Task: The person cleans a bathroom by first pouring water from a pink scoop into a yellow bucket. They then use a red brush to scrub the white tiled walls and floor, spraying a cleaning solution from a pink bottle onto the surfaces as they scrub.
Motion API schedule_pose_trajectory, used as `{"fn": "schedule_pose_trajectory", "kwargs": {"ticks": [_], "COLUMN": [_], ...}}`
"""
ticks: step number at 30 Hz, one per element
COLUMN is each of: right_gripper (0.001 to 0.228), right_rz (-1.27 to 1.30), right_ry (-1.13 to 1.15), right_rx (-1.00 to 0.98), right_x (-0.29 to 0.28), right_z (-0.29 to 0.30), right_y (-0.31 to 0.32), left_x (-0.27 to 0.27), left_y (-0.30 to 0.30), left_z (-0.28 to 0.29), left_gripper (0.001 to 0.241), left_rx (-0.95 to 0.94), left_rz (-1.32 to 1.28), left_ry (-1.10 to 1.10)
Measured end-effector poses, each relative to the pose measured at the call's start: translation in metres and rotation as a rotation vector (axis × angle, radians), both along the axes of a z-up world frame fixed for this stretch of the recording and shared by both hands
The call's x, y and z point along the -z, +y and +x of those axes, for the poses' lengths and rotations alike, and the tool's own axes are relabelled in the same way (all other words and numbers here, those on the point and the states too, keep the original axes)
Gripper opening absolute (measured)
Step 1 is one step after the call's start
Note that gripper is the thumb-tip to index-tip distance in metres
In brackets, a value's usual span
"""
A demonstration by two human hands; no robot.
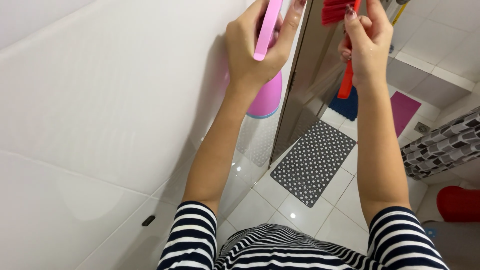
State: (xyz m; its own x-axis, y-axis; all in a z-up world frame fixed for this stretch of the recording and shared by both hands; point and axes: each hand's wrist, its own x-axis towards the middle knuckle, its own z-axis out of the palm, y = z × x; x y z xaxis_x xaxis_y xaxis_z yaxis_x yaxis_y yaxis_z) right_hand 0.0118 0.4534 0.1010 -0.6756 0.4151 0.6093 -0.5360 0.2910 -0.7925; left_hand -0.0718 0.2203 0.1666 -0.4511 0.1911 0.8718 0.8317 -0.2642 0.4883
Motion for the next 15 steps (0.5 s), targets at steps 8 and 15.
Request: {"fn": "schedule_pose_trajectory", "kwargs": {"ticks": [8, 15], "right_gripper": [0.021, 0.029], "right_rz": [0.176, 0.284], "right_ry": [0.26, 0.289], "right_rx": [0.234, 0.285], "right_x": [0.015, 0.042], "right_z": [-0.07, -0.066], "right_y": [-0.053, -0.064], "left_x": [0.012, 0.019], "left_y": [-0.041, -0.081], "left_z": [0.022, 0.049], "left_gripper": [0.027, 0.027], "left_rx": [0.071, 0.093], "left_rz": [0.036, -0.081], "left_ry": [-0.057, -0.168]}}
